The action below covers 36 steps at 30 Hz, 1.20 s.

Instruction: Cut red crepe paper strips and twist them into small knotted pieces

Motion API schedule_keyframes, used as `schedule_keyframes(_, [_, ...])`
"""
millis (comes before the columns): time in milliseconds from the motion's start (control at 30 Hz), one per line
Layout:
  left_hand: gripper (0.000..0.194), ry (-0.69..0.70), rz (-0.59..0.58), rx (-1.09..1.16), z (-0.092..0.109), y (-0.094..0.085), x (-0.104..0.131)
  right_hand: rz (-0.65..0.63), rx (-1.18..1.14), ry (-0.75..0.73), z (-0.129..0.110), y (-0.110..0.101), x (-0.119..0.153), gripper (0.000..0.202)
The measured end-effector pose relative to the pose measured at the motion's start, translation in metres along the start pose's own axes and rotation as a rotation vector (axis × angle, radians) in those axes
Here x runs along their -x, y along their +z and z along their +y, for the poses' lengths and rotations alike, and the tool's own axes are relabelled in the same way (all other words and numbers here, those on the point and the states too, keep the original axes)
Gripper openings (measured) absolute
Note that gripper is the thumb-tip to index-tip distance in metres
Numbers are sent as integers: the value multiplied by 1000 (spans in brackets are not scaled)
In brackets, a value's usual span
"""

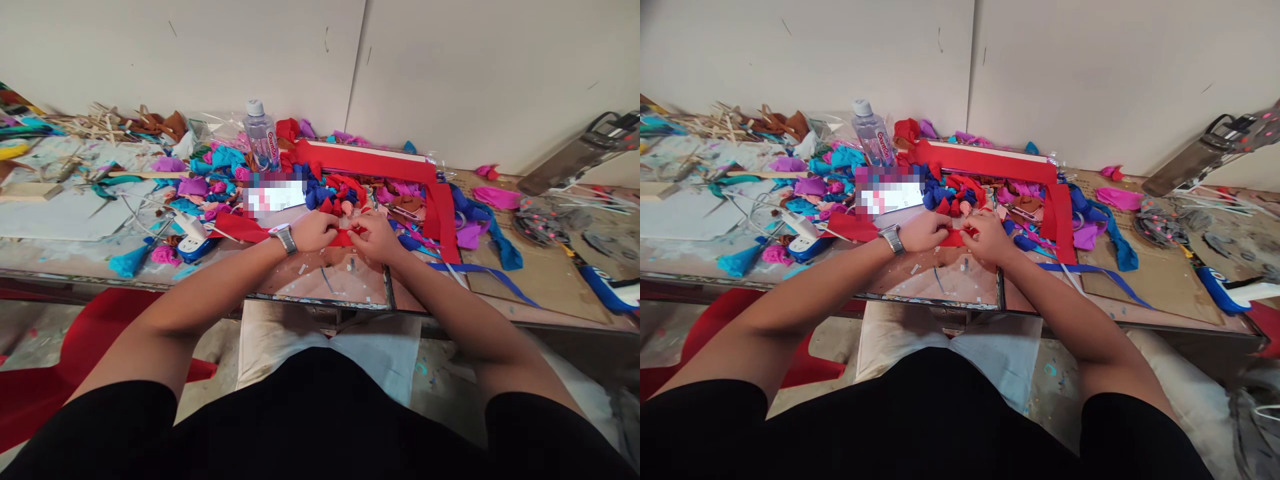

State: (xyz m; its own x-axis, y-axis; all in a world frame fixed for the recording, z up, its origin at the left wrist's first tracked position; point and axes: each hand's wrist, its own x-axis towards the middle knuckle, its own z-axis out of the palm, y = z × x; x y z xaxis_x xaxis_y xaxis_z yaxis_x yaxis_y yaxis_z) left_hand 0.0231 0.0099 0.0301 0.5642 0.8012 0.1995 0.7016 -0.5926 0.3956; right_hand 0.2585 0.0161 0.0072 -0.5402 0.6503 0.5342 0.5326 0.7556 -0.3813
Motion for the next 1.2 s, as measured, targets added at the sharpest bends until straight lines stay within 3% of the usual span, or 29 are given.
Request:
schedule_keyframes(567, [21, 67, 39, 195, -1, 5, -1, -1, -30, -37, -3, 0, 1, 13])
schedule_keyframes(967, [30, 112, 8, 231, 0, 4, 0, -7, -22, -49, -1, 0, 0, 14])
schedule_keyframes(1200, [38, 64, 19, 224, -1, 3, 0, 8, -17, -27, 0, -1, 0, 15])
